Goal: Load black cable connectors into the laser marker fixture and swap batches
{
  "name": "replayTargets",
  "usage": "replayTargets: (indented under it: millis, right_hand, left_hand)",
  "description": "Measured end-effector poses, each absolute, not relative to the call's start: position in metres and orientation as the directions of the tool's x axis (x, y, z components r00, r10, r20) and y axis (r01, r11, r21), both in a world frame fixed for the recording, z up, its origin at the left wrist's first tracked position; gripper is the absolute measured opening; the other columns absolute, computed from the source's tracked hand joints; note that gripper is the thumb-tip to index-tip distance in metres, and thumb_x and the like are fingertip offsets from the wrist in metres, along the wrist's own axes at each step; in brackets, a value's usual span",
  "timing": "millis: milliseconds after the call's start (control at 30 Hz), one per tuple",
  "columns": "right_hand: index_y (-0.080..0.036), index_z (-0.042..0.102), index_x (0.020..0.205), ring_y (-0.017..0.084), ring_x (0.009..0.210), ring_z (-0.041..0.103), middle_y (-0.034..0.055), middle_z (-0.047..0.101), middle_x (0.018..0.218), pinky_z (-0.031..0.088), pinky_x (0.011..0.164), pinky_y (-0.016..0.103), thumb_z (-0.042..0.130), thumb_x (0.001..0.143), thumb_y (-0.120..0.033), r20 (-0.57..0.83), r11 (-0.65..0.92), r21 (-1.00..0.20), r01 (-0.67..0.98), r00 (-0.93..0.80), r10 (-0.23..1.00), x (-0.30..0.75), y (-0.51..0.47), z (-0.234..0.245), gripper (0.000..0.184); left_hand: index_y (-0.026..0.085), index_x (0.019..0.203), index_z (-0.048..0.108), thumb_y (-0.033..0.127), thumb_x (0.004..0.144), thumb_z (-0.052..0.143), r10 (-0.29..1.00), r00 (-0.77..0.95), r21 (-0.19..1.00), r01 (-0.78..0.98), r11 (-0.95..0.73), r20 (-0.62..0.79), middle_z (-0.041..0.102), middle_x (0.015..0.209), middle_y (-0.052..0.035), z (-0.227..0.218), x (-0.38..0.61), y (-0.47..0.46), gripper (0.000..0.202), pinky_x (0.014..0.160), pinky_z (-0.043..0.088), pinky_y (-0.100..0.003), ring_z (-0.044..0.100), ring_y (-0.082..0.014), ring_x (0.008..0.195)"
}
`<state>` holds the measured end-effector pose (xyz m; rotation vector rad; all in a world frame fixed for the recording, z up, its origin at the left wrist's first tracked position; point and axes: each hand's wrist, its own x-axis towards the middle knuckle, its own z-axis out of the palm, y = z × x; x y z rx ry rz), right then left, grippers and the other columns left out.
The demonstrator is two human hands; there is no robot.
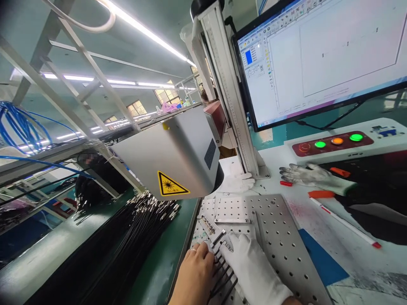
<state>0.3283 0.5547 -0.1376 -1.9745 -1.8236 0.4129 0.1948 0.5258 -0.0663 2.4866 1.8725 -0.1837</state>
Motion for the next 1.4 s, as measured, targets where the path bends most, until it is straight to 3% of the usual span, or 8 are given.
replayTargets:
  millis: [200,500,700,767,933,1167,1300,1400]
  right_hand:
    - [-0.028,0.071,0.110,0.024,0.079,0.066,0.0083,0.068,0.093,0.049,0.063,0.031,0.051,0.089,-0.039,-0.050,-0.059,-0.532,0.845,0.038,0.998,0.332,0.551,-0.116,0.031]
    - [-0.032,0.068,0.117,0.021,0.078,0.064,0.0058,0.067,0.091,0.048,0.059,0.027,0.050,0.093,-0.041,0.090,-0.008,-0.448,0.894,0.054,0.994,0.331,0.547,-0.127,0.032]
    - [-0.032,0.070,0.111,0.024,0.084,0.062,0.0069,0.066,0.103,0.048,0.065,0.032,0.047,0.095,-0.021,0.215,0.364,-0.181,0.914,-0.324,0.921,0.342,0.544,-0.128,0.030]
    - [-0.032,0.071,0.108,0.025,0.087,0.061,0.0068,0.065,0.107,0.049,0.067,0.033,0.048,0.093,-0.015,0.261,0.390,-0.147,0.909,-0.345,0.902,0.341,0.543,-0.129,0.031]
    - [-0.031,0.069,0.112,0.020,0.075,0.060,0.0055,0.065,0.090,0.047,0.060,0.027,0.048,0.096,-0.025,0.301,0.242,-0.242,0.940,-0.164,0.939,0.336,0.545,-0.138,0.028]
    - [-0.028,0.070,0.101,0.022,0.084,0.059,0.0059,0.066,0.100,0.049,0.075,0.034,0.048,0.087,-0.009,0.295,0.402,-0.202,0.893,-0.336,0.894,0.343,0.544,-0.131,0.032]
    - [-0.023,0.069,0.105,0.024,0.097,0.060,0.0079,0.066,0.109,0.050,0.090,0.041,0.043,0.084,-0.005,0.303,0.439,-0.352,0.827,-0.343,0.889,0.347,0.542,-0.125,0.038]
    - [-0.024,0.067,0.117,0.020,0.104,0.060,0.0058,0.066,0.116,0.049,0.095,0.035,0.037,0.083,-0.003,0.305,0.441,-0.456,0.773,-0.329,0.894,0.356,0.541,-0.118,0.050]
  left_hand:
    - [0.014,0.093,0.068,0.003,0.082,0.042,0.955,0.259,-0.153,0.948,-0.280,-0.144,0.062,0.102,-0.0133,-0.086,0.199,0.533,0.030,0.091,0.045,-0.040,0.056,-0.0261,0.102]
    - [0.011,0.098,0.065,0.000,0.081,0.033,0.979,0.172,0.006,0.985,-0.172,-0.111,0.061,0.108,-0.0149,-0.074,0.204,0.519,0.038,0.092,0.043,-0.040,0.055,-0.0288,0.104]
    - [0.013,0.093,0.064,0.000,0.083,0.032,0.993,0.113,0.045,0.993,-0.111,-0.039,0.061,0.106,-0.0137,-0.089,0.206,0.517,0.036,0.090,0.043,-0.042,0.055,-0.0281,0.099]
    - [0.014,0.092,0.064,0.000,0.083,0.033,0.993,0.112,0.059,0.992,-0.110,-0.029,0.061,0.104,-0.0125,-0.092,0.205,0.517,0.034,0.089,0.044,-0.041,0.056,-0.0265,0.097]
    - [0.015,0.092,0.063,0.000,0.083,0.036,0.973,0.206,0.089,0.972,-0.215,0.106,0.062,0.102,-0.0108,-0.093,0.197,0.518,0.032,0.084,0.048,-0.039,0.058,-0.0241,0.094]
    - [0.023,0.103,0.063,0.010,0.089,0.045,0.775,0.517,0.062,0.817,-0.574,0.363,0.068,0.109,-0.0039,-0.111,0.185,0.511,0.026,0.089,0.055,-0.034,0.062,-0.0202,0.103]
    - [0.018,0.122,0.059,0.018,0.089,0.051,0.674,0.655,-0.097,0.738,-0.668,0.342,0.067,0.122,-0.0069,-0.114,0.184,0.511,0.033,0.098,0.054,-0.031,0.061,-0.0224,0.115]
    - [0.009,0.121,0.060,0.021,0.092,0.046,0.606,0.748,-0.253,0.662,-0.705,0.270,0.068,0.121,-0.0134,-0.109,0.189,0.510,0.034,0.095,0.056,-0.034,0.063,-0.0274,0.113]
